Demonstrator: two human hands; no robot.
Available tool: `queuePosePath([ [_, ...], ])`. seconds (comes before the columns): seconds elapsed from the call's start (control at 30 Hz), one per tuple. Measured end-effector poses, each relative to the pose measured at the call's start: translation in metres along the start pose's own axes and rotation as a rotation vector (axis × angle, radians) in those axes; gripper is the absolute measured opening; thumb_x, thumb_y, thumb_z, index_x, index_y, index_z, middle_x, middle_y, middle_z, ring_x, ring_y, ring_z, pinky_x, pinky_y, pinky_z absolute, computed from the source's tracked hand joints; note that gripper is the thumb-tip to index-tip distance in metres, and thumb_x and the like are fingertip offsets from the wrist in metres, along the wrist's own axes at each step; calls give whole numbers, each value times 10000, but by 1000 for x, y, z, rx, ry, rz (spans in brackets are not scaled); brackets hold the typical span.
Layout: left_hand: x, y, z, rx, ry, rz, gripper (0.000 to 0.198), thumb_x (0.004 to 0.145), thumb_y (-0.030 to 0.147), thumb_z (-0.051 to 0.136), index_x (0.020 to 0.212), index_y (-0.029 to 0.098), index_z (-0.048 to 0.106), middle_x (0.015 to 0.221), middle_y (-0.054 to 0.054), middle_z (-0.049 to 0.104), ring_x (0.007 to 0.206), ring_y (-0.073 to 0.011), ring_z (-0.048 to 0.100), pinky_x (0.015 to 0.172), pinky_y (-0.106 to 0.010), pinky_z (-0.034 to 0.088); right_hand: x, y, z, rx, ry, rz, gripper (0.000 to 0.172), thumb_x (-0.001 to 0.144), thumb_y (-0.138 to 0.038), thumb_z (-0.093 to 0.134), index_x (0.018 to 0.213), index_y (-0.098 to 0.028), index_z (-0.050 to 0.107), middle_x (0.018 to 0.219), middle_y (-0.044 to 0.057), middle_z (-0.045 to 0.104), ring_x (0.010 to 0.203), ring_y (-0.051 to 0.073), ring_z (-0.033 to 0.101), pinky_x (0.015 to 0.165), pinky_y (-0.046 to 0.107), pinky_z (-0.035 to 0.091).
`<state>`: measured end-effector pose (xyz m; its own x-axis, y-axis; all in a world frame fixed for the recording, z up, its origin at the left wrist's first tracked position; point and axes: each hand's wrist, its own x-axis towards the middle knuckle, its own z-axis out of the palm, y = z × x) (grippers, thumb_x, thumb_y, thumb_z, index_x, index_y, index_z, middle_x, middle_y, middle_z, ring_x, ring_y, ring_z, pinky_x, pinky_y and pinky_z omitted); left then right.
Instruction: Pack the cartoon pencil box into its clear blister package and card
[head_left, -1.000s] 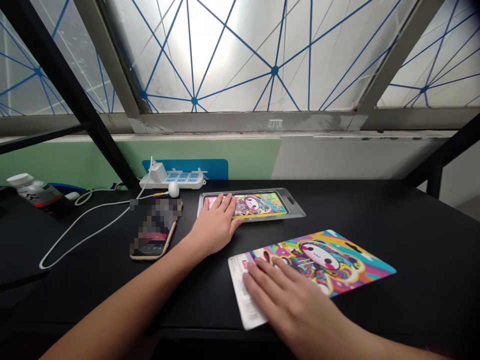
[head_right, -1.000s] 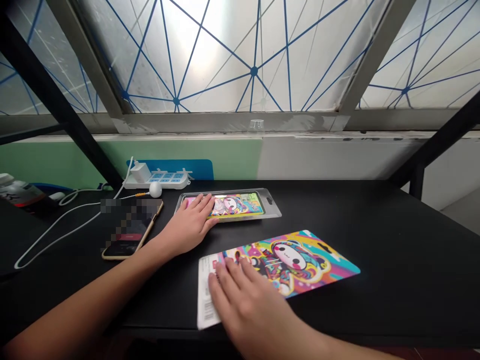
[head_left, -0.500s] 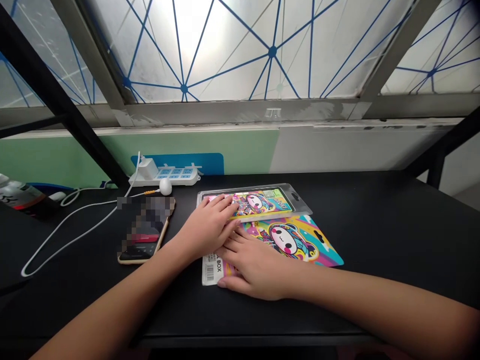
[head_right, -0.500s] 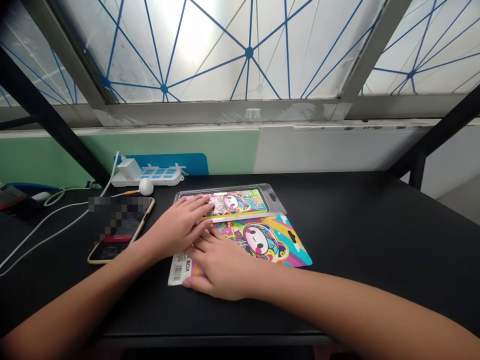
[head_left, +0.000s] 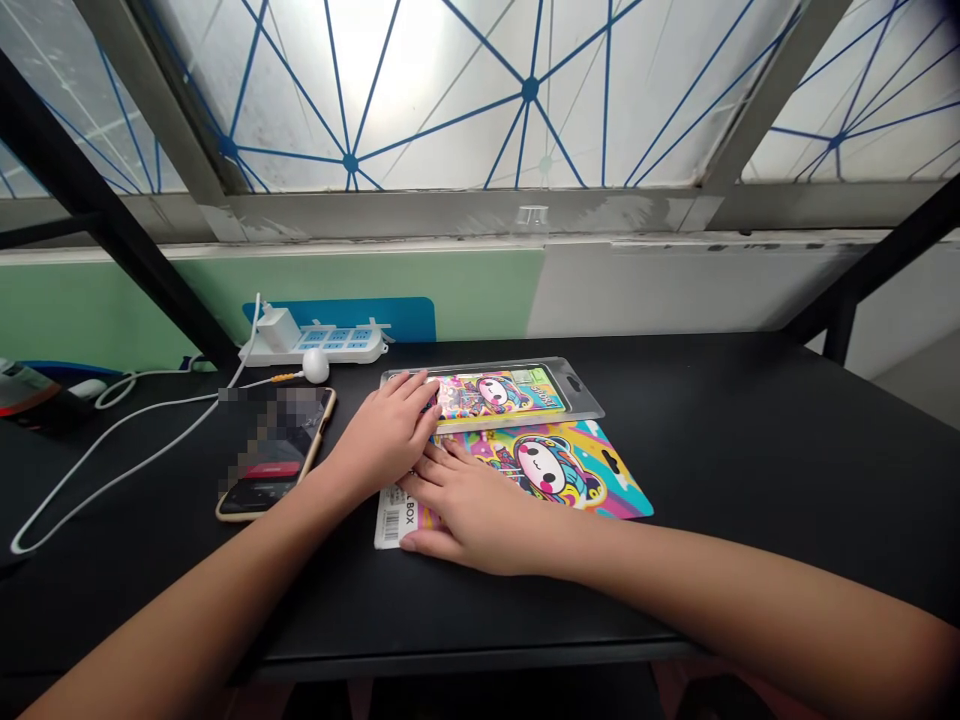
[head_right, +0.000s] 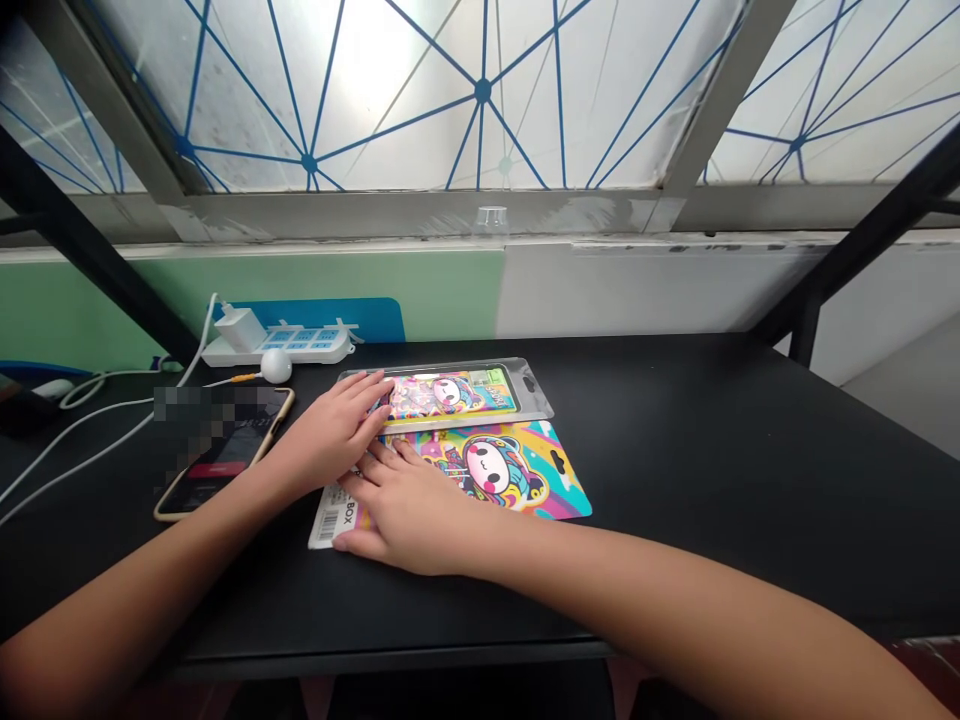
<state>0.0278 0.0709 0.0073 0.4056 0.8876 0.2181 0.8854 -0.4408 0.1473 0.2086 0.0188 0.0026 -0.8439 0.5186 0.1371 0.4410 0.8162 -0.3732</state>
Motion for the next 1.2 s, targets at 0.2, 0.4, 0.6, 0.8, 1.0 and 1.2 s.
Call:
queuePosePath([
  [0.2, 0, 1, -3, 24, -19, 8, 516, 1064, 386, 311, 1495, 157, 482, 1609, -121, 425, 1510, -292, 330, 1189, -514, 339, 2, 3, -6, -49, 34, -102, 570, 987, -477, 577, 1438, -132, 537, 1527, 178, 520, 1464, 302, 398, 1183, 474, 350],
  [0.4, -1, 0, -6, 44, -33, 12, 526, 1071, 415, 301, 1510, 175, 464, 1613, -108, 422, 1504, -300, 345, 1176, -516, 357, -9, 33, -38, -150, 274, -136, 363, 1056, -355, 429, 987, -178, 738, 940, 79, 762, 877, 211, 681, 834, 361, 528],
  [0.6, -1, 0, -8, 48, -28, 13, 507, 1067, 442, 310, 1490, 220, 481, 1601, -93, 446, 1492, -311, 373, 1151, -530, 390, -33, 96, -68, -224, 415, 269, 300, 1009, -385, 501, 1069, -186, 717, 1063, 137, 676, 979, 269, 626, 870, 444, 522],
  [0.8, -2, 2, -12, 31, -62, -5, 519, 1070, 442, 297, 1512, 220, 454, 1623, -90, 409, 1507, -314, 341, 1149, -541, 391, -37, 120, -70, -267, 339, 423, 413, 986, -513, 482, 1198, -227, 693, 1162, 152, 619, 1059, 330, 576, 914, 542, 509],
  [1.0, -3, 2, -10, 29, -45, -5, 498, 1068, 434, 311, 1503, 242, 460, 1621, -86, 414, 1499, -313, 355, 1138, -554, 393, -37, 121, -70, -257, 284, 497, 480, 967, -582, 473, 1245, -243, 669, 1234, 157, 623, 1094, 359, 565, 925, 576, 496],
  [1.2, -3, 3, -10, 36, -26, 7, 502, 1069, 434, 315, 1490, 212, 477, 1605, -95, 439, 1494, -306, 362, 1145, -541, 386, -34, 126, -85, -229, 163, 506, 571, 891, -655, 554, 1248, -228, 681, 1248, 175, 630, 1119, 378, 599, 925, 571, 504],
])
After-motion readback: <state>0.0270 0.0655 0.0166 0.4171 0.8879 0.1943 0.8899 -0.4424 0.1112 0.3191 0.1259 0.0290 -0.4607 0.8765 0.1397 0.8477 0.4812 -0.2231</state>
